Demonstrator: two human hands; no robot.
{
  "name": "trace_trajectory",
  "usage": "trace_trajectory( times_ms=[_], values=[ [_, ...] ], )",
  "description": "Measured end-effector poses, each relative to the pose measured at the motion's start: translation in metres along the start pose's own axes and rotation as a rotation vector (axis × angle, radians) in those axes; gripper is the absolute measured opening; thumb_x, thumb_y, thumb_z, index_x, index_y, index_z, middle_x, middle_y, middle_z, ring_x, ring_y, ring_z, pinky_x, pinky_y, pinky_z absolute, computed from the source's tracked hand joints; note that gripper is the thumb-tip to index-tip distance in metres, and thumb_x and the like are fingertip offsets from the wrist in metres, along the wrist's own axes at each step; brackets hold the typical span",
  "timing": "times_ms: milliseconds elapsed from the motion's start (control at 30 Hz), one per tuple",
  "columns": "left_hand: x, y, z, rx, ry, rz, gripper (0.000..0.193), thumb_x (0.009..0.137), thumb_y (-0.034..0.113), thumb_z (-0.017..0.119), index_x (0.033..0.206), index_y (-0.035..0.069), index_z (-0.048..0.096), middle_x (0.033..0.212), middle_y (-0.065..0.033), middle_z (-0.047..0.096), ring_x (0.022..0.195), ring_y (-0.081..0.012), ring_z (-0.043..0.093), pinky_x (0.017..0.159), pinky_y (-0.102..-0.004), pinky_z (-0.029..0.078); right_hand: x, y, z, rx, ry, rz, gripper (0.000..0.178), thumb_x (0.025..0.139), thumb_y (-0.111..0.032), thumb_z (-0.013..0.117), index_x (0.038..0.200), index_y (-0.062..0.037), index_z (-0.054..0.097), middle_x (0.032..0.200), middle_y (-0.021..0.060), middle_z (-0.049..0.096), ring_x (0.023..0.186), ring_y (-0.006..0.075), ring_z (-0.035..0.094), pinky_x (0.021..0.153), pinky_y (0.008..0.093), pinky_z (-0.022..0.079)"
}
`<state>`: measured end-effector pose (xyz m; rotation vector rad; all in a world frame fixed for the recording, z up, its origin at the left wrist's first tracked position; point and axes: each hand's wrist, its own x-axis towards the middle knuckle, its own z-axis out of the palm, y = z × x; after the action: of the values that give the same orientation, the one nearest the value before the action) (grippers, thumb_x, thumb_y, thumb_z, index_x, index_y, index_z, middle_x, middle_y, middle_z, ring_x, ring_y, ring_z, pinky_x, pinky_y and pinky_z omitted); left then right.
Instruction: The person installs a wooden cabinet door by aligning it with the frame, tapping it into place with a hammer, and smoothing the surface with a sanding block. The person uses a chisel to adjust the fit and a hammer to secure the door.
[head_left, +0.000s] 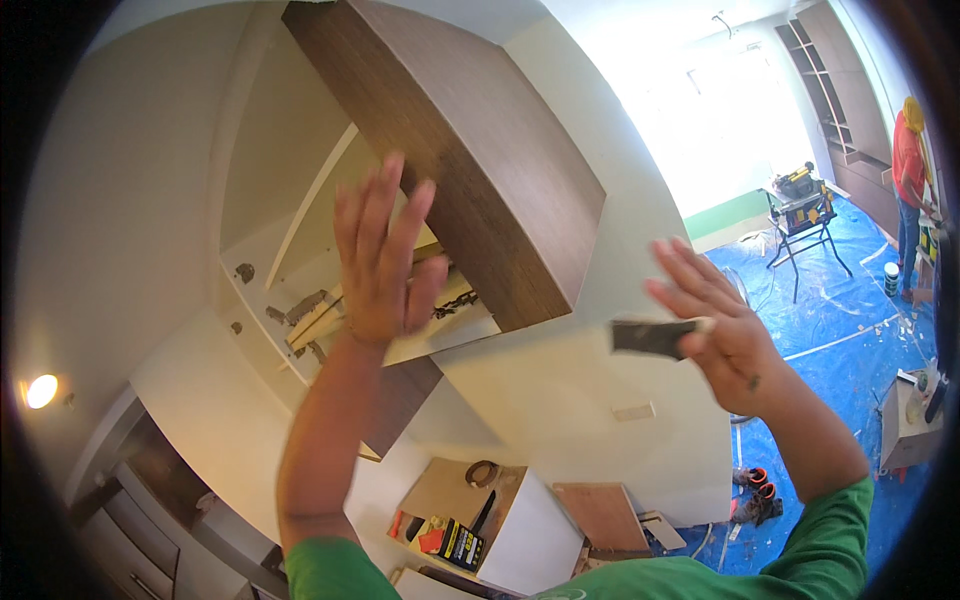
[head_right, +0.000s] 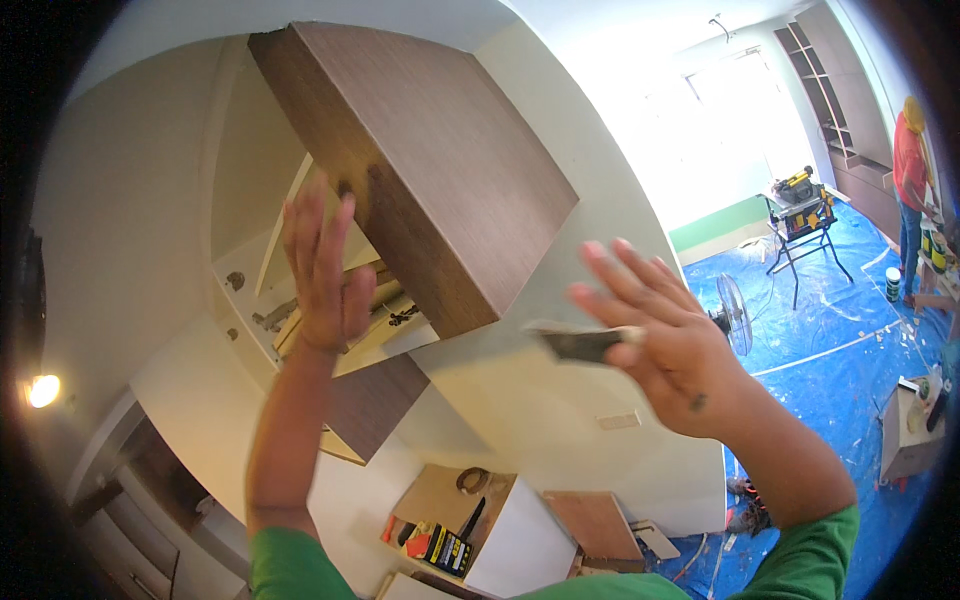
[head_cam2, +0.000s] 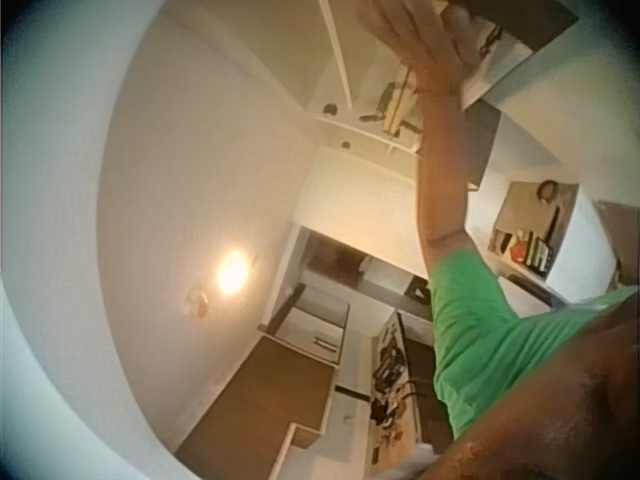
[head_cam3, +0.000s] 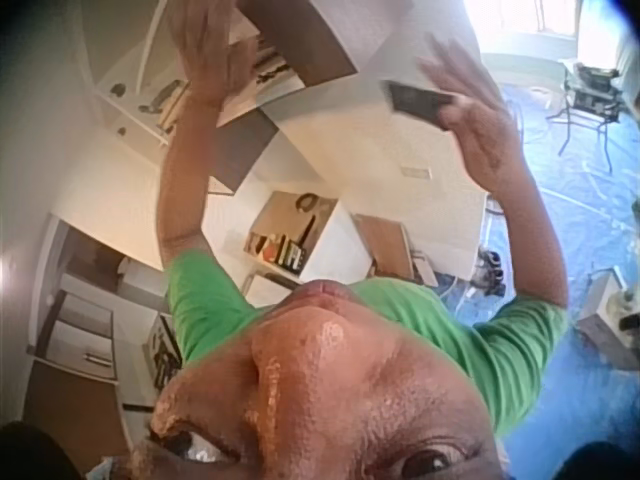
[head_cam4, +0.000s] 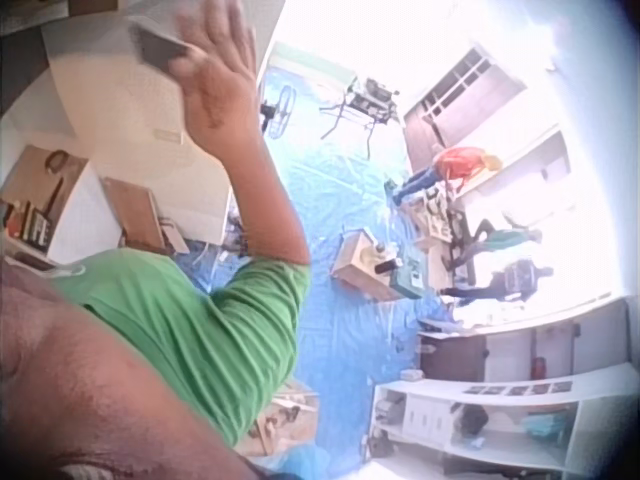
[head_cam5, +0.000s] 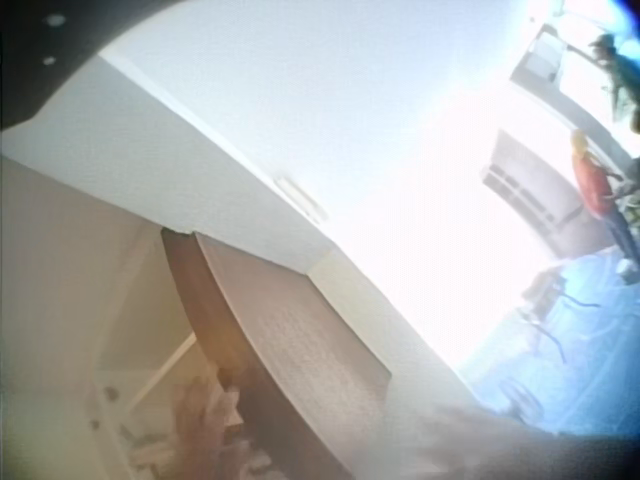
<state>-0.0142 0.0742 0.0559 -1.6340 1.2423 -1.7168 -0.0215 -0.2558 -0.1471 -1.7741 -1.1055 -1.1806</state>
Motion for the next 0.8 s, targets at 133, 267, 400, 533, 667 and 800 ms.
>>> trace_trajectory(
  times_ms=[133,267,400,533,667,800],
  values=[
    [0.111,-0.06,0.006,0.089,-0.123,0.282,0.049,0.105,0.042,0.042,0.14,0.01,0.055,0.151,-0.0136,0.05,0.142,-0.0345,0.042,0.12,-0.0538,0.022,-0.048,0.002,0.004,0.273,0.207,0.205,0.047,0.107,-0.028,0.046,0.145,-0.0002,0.052,0.157,0.0217,0.041,0.149,0.0349,0.034,0.121,0.0451,0.024],
    [0.15,-0.122,-0.012,0.206,-0.186,0.351,0.043,0.105,0.04,0.045,0.132,0.01,0.061,0.143,-0.0115,0.056,0.139,-0.0339,0.046,0.118,-0.0483,0.03,-0.087,0.003,0.015,0.513,0.374,0.45,0.048,0.109,-0.031,0.044,0.143,0.001,0.053,0.145,0.021,0.053,0.138,0.0308,0.05,0.115,0.0404,0.035],
    [0.15,-0.123,-0.001,0.106,0.011,0.215,0.036,0.106,0.032,0.047,0.127,0.008,0.063,0.14,-0.0118,0.059,0.136,-0.0334,0.049,0.115,-0.044,0.036,-0.112,0.02,0.006,0.846,0.764,0.817,0.045,0.109,-0.036,0.044,0.132,-0.0004,0.059,0.125,0.0152,0.066,0.114,0.0244,0.065,0.1,0.0356,0.05],
    [0.142,-0.114,0.0,0.128,0.097,0.201,0.03,0.105,0.025,0.05,0.125,0.007,0.064,0.137,-0.012,0.062,0.134,-0.0327,0.051,0.114,-0.044,0.038,-0.101,0.017,0.001,1.293,0.912,0.769,0.041,0.107,-0.034,0.047,0.129,-0.0011,0.059,0.115,0.0129,0.068,0.102,0.021,0.069,0.091,0.0359,0.057],
    [0.144,-0.117,-0.01,0.158,0.03,0.276,0.028,0.097,0.02,0.059,0.123,0.01,0.066,0.13,-0.0098,0.065,0.127,-0.0335,0.057,0.108,-0.0466,0.043,-0.096,0.01,0.009,1.359,0.925,0.751,0.043,0.104,-0.029,0.051,0.136,-0.0009,0.053,0.12,0.0127,0.066,0.105,0.0218,0.068,0.092,0.0367,0.057],
    [0.131,-0.091,-0.016,0.133,-0.051,0.351,0.025,0.096,0.013,0.061,0.12,0.008,0.067,0.126,-0.0107,0.067,0.126,-0.0336,0.058,0.106,-0.0439,0.047,-0.094,0.011,0.017,1.412,0.874,0.733,0.044,0.104,-0.026,0.052,0.14,-0.0019,0.049,0.122,0.0131,0.065,0.106,0.0239,0.068,0.093,0.0388,0.057]
  ],
)
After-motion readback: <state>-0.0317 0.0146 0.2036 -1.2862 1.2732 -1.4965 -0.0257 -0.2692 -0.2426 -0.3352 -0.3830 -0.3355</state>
